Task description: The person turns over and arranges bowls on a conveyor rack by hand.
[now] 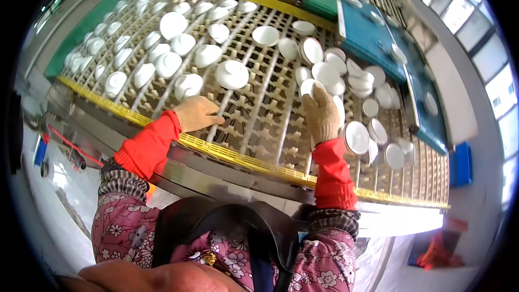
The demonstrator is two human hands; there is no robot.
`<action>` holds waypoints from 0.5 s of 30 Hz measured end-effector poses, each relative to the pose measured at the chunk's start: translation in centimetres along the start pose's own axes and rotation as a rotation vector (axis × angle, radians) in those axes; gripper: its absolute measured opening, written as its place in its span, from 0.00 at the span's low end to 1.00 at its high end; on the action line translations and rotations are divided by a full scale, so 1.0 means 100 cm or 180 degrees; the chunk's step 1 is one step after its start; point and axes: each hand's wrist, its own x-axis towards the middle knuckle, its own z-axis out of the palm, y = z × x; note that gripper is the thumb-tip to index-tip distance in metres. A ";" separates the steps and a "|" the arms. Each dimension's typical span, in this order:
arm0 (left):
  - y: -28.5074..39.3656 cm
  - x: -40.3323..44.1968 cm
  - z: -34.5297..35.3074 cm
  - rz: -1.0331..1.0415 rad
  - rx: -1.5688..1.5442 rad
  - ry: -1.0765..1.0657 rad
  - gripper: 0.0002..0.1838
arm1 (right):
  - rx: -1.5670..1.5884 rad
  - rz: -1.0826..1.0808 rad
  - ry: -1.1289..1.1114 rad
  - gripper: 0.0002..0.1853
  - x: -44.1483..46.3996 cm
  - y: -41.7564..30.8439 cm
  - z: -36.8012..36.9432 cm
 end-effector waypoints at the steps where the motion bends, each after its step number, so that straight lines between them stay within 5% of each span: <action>1: 0.003 -0.001 -0.001 -0.0045 0.0069 0.0086 0.30 | -0.0438 -0.0127 0.0193 0.31 -0.008 0.007 -0.019; 5: 0.056 0.010 -0.020 0.0178 0.0717 0.0687 0.29 | -0.1927 -0.0274 0.0264 0.44 -0.037 0.073 -0.079; 6: 0.054 0.019 -0.012 0.0690 0.0718 0.1060 0.26 | -0.1878 -0.0479 0.0223 0.46 -0.038 0.086 -0.086; 8: 0.089 0.041 -0.010 0.1199 0.0741 0.1345 0.23 | -0.1804 -0.0473 0.0056 0.39 -0.034 0.074 -0.090; 11: 0.141 0.095 0.015 0.1124 0.1236 0.1168 0.34 | -0.1668 -0.0438 -0.0178 0.34 -0.031 0.047 -0.088; 15: 0.186 0.170 0.035 0.1177 0.1706 0.1138 0.27 | -0.2165 -0.0433 -0.0398 0.30 -0.023 0.049 -0.065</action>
